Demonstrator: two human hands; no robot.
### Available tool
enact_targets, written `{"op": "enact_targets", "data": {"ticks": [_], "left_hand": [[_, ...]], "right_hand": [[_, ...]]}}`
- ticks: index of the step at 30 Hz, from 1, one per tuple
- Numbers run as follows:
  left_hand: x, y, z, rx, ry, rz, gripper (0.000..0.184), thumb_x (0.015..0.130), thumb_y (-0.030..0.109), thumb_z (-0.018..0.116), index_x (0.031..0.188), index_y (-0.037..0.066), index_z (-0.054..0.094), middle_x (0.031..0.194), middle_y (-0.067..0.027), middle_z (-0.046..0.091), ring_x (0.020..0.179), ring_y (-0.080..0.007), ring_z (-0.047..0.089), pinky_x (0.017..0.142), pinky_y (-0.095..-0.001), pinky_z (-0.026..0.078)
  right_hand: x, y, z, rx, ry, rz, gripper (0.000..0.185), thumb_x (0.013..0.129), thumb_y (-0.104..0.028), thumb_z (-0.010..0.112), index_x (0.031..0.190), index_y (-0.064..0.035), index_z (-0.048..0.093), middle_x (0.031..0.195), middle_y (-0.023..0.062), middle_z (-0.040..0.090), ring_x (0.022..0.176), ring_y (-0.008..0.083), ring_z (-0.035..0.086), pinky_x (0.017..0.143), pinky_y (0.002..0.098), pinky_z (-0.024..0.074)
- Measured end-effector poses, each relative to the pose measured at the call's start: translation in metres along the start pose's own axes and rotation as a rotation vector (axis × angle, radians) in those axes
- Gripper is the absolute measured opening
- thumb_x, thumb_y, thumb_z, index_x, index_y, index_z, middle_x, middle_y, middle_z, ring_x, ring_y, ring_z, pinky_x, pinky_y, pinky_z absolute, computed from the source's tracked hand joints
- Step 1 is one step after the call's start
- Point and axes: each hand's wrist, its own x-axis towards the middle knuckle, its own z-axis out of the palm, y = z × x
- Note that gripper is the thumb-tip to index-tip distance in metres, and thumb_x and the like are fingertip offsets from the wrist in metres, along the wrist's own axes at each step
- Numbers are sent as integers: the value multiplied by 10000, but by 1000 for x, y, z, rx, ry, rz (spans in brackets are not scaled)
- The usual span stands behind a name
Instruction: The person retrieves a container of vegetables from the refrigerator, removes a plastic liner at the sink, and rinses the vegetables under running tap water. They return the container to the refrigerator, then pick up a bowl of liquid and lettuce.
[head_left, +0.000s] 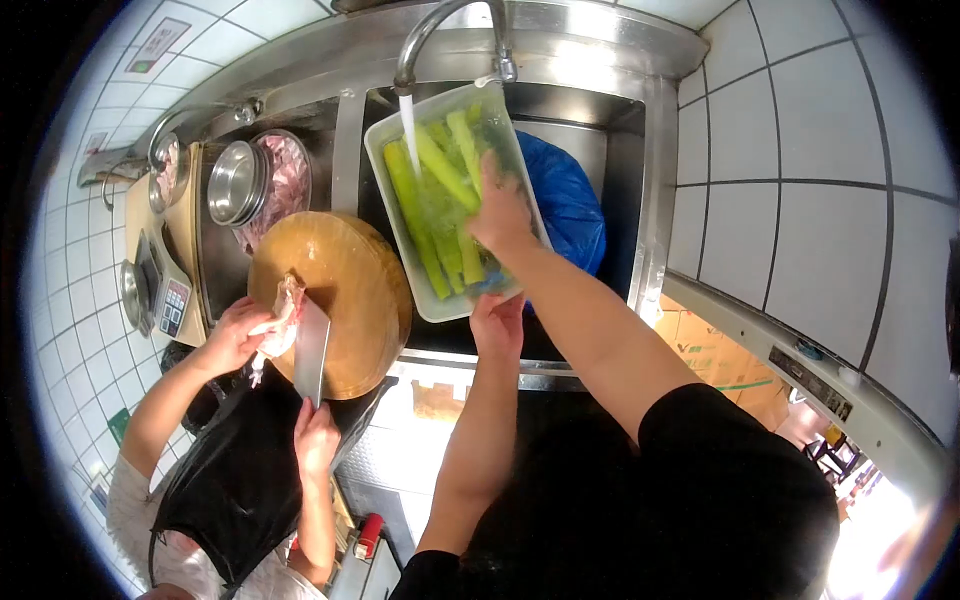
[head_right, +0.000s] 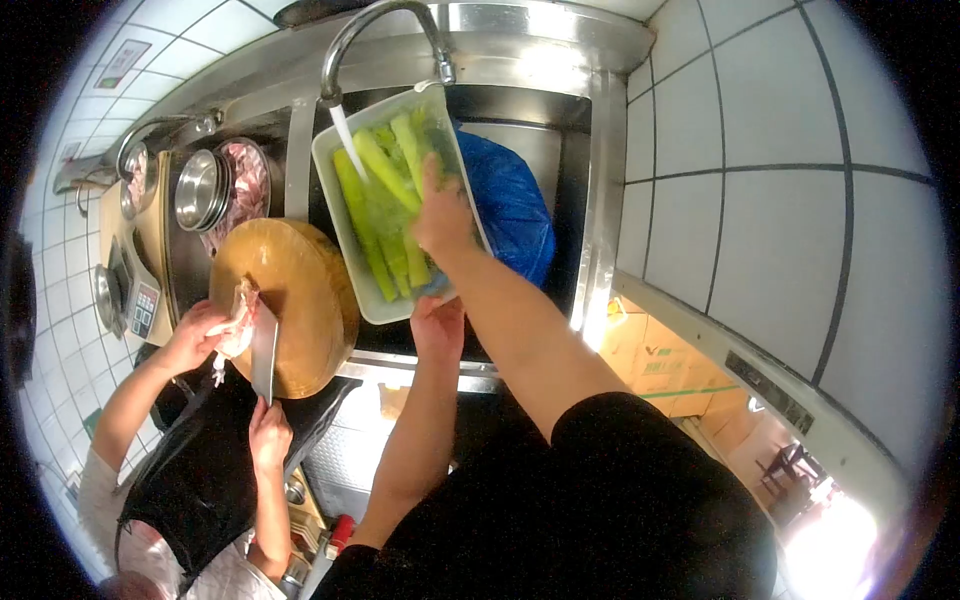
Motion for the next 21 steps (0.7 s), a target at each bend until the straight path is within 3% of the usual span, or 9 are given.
{"op": "enact_targets", "data": {"ticks": [2,3,6,9,12,15,18,21], "left_hand": [[-7,4,23,29,-5,82,541,788,81,572,1323,13,534,1252,-141,645,1176,-314,629,1021,-443,531],[-7,4,23,26,-5,71,562,781,72,572,1336,10,519,1272,-141,634,1188,-316,622,1035,-446,527],[-5,6,17,9,1,39,611,762,50,569,1366,3,488,1321,-140,606,1218,-320,607,1063,-457,518],[-2,7,5,-15,0,4,629,754,41,556,1377,-3,476,1353,-139,587,1239,-322,593,1073,-469,509],[-2,6,5,-29,-19,-1,642,756,38,541,1391,-12,464,1378,-147,569,1268,-325,574,1096,-479,489],[-7,8,14,-5,-36,24,642,764,41,531,1399,-16,460,1389,-153,560,1289,-327,559,1114,-484,470],[-4,7,8,-16,-26,5,645,768,41,532,1406,-12,457,1394,-151,557,1298,-327,551,1123,-485,460],[-4,7,5,-34,-20,2,626,777,42,537,1396,-10,468,1382,-147,569,1287,-321,559,1105,-482,470]], "right_hand": [[16,22,5,213,27,-13,1196,741,-288,826,1616,-96,34,1367,324,542,1224,442,581,1045,453,472],[21,22,5,95,-37,48,1158,754,-311,816,1600,-31,76,1217,311,644,1132,423,641,1001,437,496],[20,20,14,164,-99,255,1131,761,-325,812,1598,-30,110,1219,301,650,1112,422,652,977,445,513],[19,28,39,252,16,268,1119,734,-363,818,1569,26,182,1179,315,658,1086,411,663,940,449,527],[35,55,66,412,-43,298,1017,720,-303,839,1538,-4,314,1201,271,671,1081,377,676,925,422,535],[34,66,70,931,-74,191,861,709,-208,851,1458,-35,462,1208,216,687,1067,330,686,907,402,541],[37,61,62,1077,-206,261,752,705,-123,841,1387,-42,535,1198,179,698,1050,311,688,886,399,548],[37,56,57,945,-230,278,704,721,-109,839,1360,-33,554,1241,218,670,1122,333,660,945,422,518]]}}
